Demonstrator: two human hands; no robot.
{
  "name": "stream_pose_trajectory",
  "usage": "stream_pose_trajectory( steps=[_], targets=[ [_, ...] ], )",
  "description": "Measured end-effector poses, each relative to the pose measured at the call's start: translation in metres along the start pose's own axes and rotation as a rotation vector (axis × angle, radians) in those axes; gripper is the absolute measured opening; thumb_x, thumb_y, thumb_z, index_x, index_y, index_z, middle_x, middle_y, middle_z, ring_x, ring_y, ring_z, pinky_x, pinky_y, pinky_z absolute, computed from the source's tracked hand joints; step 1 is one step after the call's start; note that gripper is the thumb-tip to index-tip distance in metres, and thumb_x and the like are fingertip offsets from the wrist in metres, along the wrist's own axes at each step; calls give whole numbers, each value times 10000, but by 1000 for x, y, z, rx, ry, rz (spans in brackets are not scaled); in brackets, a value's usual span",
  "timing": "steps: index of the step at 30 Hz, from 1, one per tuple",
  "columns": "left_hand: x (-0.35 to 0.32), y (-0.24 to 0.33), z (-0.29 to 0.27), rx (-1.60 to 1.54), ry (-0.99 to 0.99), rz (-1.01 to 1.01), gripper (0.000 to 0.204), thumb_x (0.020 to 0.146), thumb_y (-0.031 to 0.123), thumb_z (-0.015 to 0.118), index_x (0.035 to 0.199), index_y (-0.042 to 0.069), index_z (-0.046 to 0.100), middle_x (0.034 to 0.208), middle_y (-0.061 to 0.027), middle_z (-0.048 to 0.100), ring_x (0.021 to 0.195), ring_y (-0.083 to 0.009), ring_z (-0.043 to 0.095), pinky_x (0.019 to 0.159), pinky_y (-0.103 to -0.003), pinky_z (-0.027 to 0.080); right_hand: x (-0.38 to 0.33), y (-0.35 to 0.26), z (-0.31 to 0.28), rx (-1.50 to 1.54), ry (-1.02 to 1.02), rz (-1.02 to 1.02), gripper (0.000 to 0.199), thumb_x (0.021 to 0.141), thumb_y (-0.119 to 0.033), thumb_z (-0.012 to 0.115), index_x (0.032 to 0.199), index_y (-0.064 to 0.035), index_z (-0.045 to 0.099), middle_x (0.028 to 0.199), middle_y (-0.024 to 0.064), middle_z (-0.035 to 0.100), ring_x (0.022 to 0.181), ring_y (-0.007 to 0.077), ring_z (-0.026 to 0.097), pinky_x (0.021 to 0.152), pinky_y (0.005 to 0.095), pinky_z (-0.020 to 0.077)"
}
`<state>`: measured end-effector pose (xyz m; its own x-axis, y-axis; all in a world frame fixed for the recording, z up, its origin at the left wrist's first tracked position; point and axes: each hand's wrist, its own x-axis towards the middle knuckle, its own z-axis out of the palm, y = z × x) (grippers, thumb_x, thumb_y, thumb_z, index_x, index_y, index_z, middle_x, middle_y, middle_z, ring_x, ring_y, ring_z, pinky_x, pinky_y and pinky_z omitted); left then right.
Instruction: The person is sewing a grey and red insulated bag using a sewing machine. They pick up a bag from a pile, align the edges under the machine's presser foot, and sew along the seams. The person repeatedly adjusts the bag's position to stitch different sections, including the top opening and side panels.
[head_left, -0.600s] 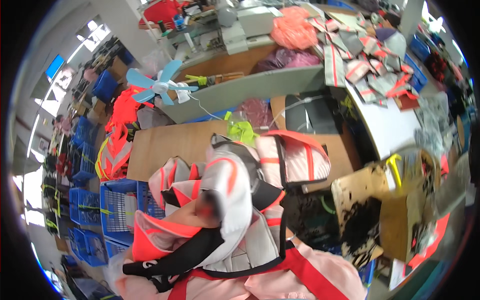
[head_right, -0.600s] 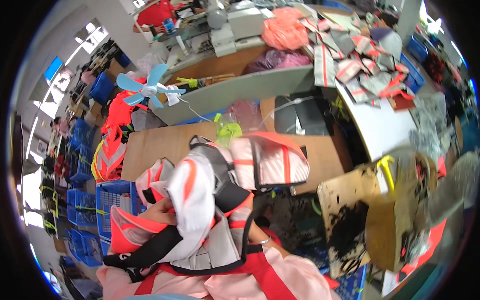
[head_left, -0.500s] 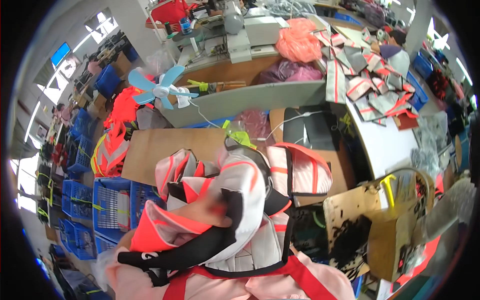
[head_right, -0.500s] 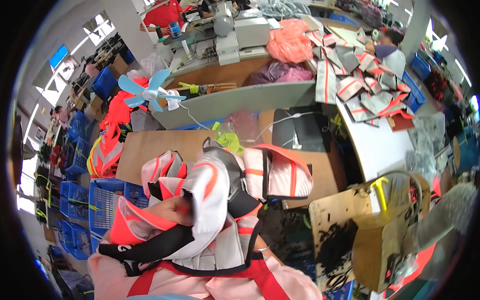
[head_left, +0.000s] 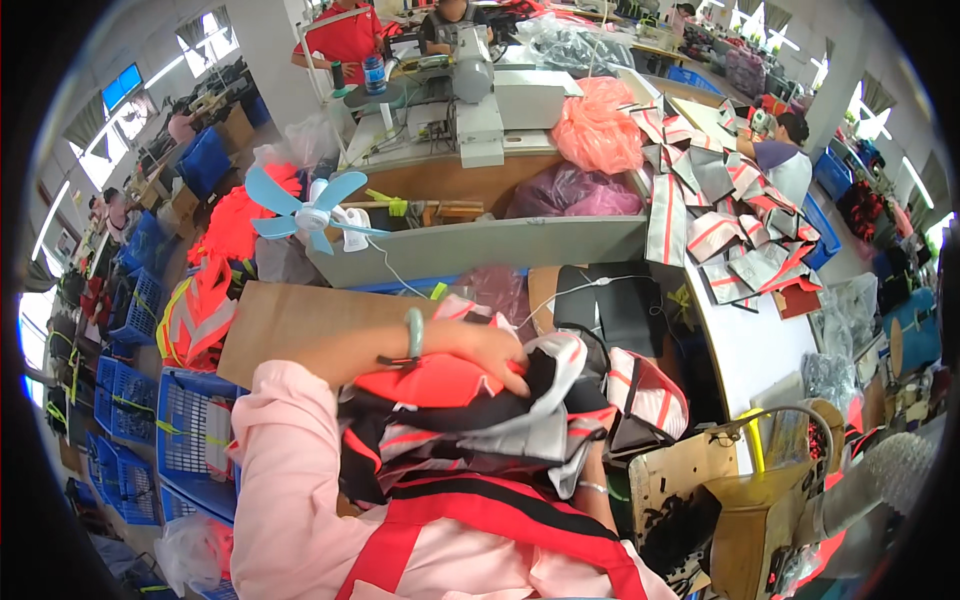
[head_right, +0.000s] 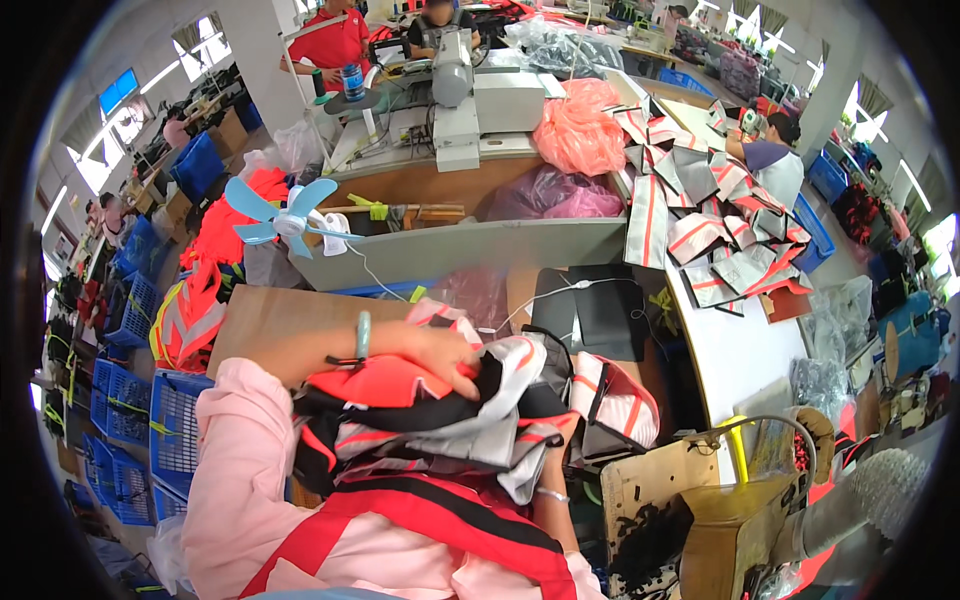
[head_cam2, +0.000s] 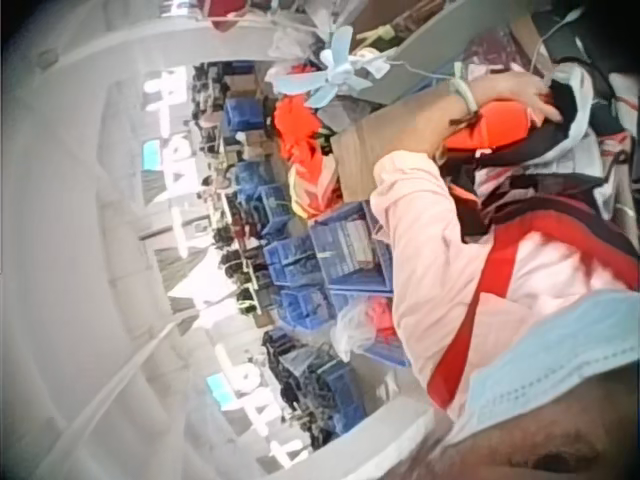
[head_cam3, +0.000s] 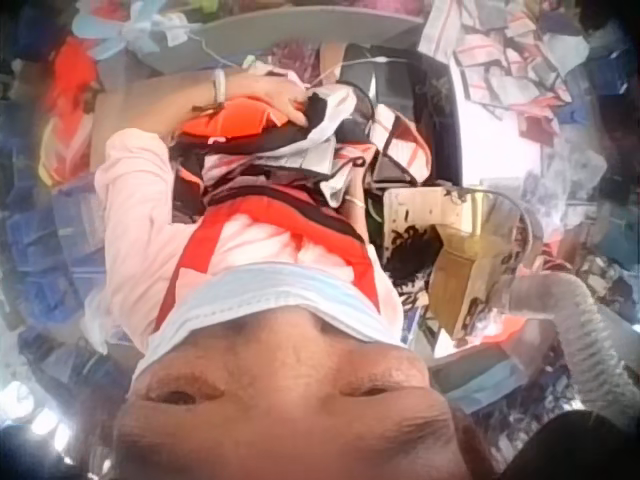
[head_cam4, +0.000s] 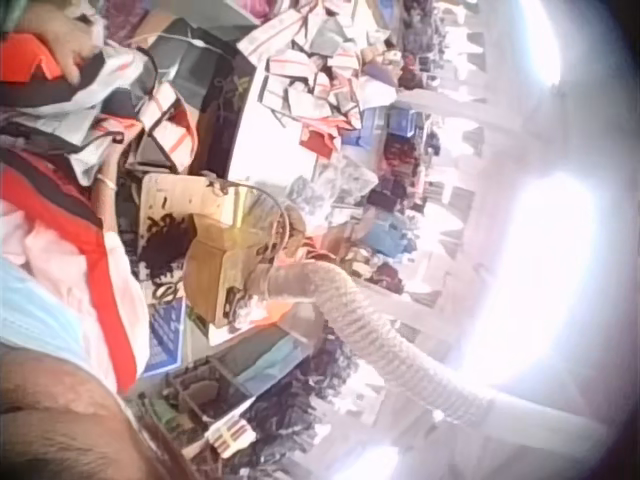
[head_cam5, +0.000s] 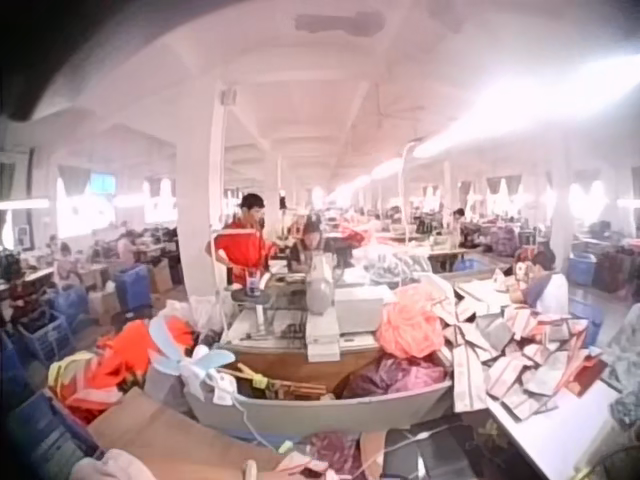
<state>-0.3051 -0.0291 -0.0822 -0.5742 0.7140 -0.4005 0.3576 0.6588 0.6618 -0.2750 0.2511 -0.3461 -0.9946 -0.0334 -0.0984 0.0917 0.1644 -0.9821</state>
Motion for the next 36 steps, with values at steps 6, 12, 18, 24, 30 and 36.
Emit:
stream_pose_trajectory(
  steps=[6, 12, 18, 24, 30, 36],
  targets=[
    [52, -130, 29, 98, 129, -172, 670, 797, 616, 556, 1157, 54, 607, 1087, -201, 639, 994, -365, 612, 868, -420, 483, 71, -2, 13, -264, 168, 176, 917, 813, -413, 670, 1426, 62, 181, 1349, 338, 405, 1258, 416, 426, 1028, 402, 352],
    [65, -190, 194, 721, 179, -490, 278, 730, 316, 630, 890, 103, 710, 957, -105, 610, 934, -253, 565, 824, -452, 342, 24, 34, 37, -452, -83, 19, 776, 798, -405, 671, 1366, 30, 369, 1327, 298, 434, 1256, 416, 418, 1038, 436, 358],
    [27, -185, 121, 230, 530, -505, 249, 751, 230, 593, 846, 10, 661, 903, -196, 643, 848, -366, 597, 781, -464, 430, 20, 16, 33, -766, -81, 265, 830, 754, -355, 679, 1426, -86, 272, 1259, 243, 486, 1063, 446, 549, 898, 494, 460],
    [-35, -143, 43, -575, 884, -319, 299, 938, 222, 550, 1119, -11, 599, 952, -71, 628, 882, -125, 571, 763, -305, 479, 22, 62, 8, -566, -42, 266, 513, 766, -245, 577, 1221, -11, 533, 1064, 269, 619, 1026, 422, 585, 863, 454, 478],
    [-74, -34, -19, -671, 1209, -97, 345, 914, 217, 608, 1168, -16, 603, 1089, -84, 638, 1017, -157, 585, 912, -306, 445, 19, 21, 0, -16, 196, 155, 297, 855, -38, 541, 1152, -24, 559, 938, 42, 624, 839, 125, 580, 736, 254, 469],
    [-72, -18, -71, -684, 1335, 327, 348, 922, 129, 523, 1208, -67, 556, 1193, -130, 593, 1114, -211, 553, 976, -332, 410, 5, -41, -17, -69, 350, -157, 403, 844, -53, 586, 1236, -31, 497, 1053, 46, 569, 911, 105, 546, 821, 226, 443]
  ],
)
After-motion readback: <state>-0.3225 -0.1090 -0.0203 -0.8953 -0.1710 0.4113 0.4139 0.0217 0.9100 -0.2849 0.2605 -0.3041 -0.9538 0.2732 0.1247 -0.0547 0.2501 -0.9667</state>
